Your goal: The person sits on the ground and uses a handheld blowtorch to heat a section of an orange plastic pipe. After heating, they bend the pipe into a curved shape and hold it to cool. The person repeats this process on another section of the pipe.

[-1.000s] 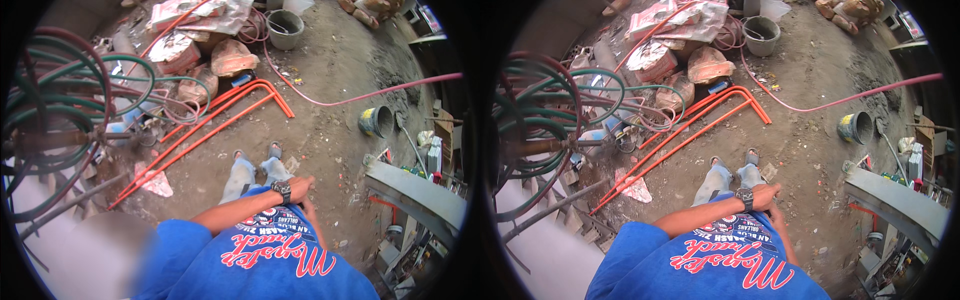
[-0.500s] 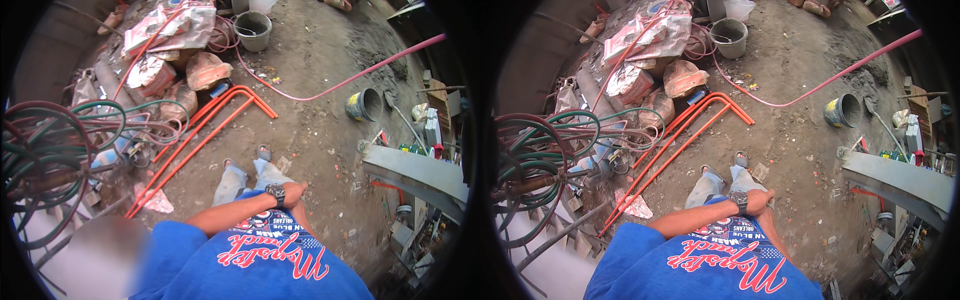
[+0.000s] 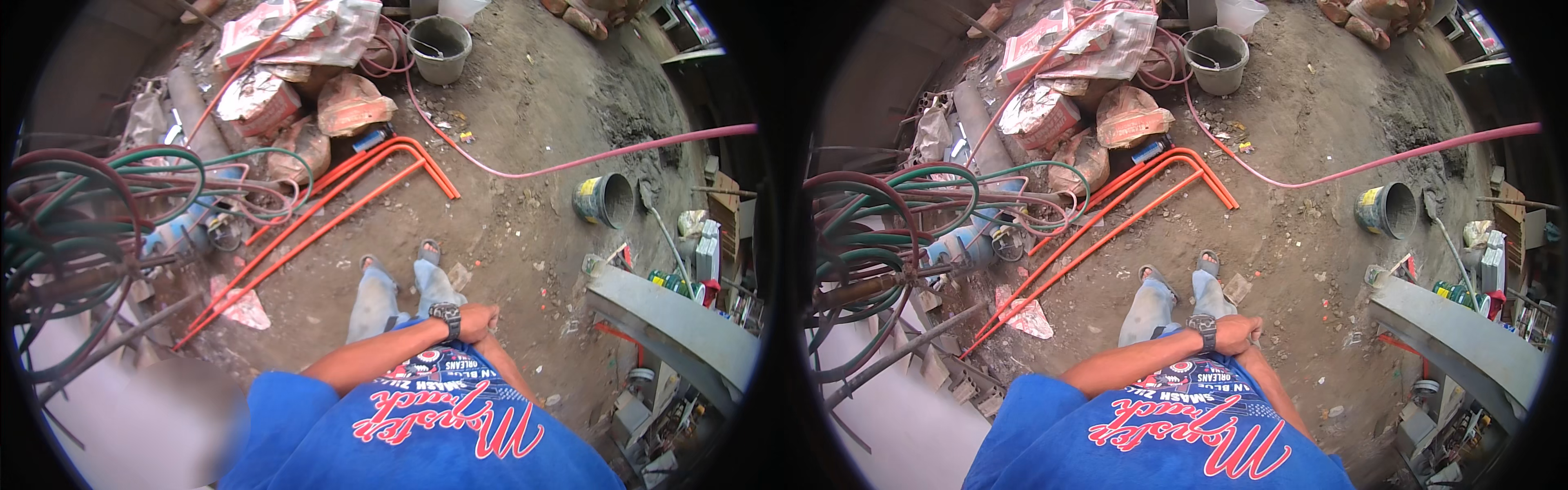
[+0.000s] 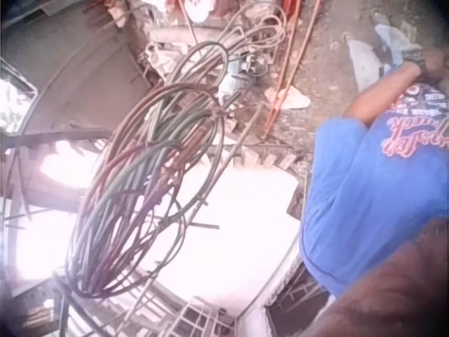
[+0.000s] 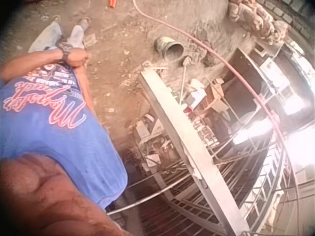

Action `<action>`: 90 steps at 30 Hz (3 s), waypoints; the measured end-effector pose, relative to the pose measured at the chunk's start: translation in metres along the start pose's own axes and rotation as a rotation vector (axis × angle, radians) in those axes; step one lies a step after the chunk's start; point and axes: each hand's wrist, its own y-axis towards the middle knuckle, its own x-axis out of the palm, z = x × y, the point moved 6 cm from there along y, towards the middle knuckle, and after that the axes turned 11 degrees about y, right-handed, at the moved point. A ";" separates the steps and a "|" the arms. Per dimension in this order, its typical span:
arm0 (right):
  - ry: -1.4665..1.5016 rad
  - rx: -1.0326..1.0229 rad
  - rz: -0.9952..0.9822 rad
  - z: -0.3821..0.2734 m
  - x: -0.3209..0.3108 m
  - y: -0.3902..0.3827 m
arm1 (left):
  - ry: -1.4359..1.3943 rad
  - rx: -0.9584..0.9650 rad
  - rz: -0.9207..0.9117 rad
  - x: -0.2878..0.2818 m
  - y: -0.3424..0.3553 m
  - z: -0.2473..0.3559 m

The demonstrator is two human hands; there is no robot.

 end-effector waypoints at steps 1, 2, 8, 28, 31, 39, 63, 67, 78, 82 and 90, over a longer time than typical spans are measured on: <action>-0.023 -0.009 -0.021 -0.001 -0.004 0.001 | -0.017 -0.002 0.016 0.000 0.001 -0.003; -0.045 -0.019 -0.043 -0.002 -0.006 0.002 | -0.044 0.001 0.030 0.000 0.003 -0.006; -0.159 -0.098 -0.175 -0.008 -0.025 0.011 | -0.187 -0.029 0.067 -0.001 0.008 -0.012; 0.599 0.031 0.501 -0.016 -0.093 -0.038 | -0.273 0.029 -0.017 0.005 0.011 -0.038; 0.429 0.149 0.594 0.001 -0.111 0.001 | -0.241 0.062 -0.150 -0.004 -0.003 -0.040; -0.067 0.202 0.139 -0.010 0.065 0.094 | -0.059 -0.468 0.566 -0.092 -0.210 -0.213; 0.590 0.417 0.180 -0.035 0.168 -0.012 | -0.469 -0.662 0.610 -0.018 -0.436 -0.258; 0.527 0.282 0.054 -0.009 0.155 0.017 | -0.281 -0.767 0.663 -0.020 -0.435 -0.261; 0.703 0.452 -0.090 -0.011 0.061 -0.014 | -1.108 -0.691 0.520 0.172 -0.409 -0.319; 0.735 0.482 -0.250 0.028 0.040 0.013 | -0.653 -0.935 0.571 0.062 -0.364 -0.210; 0.718 0.470 -0.367 0.043 0.011 0.021 | -0.645 -0.857 0.575 0.031 -0.286 -0.216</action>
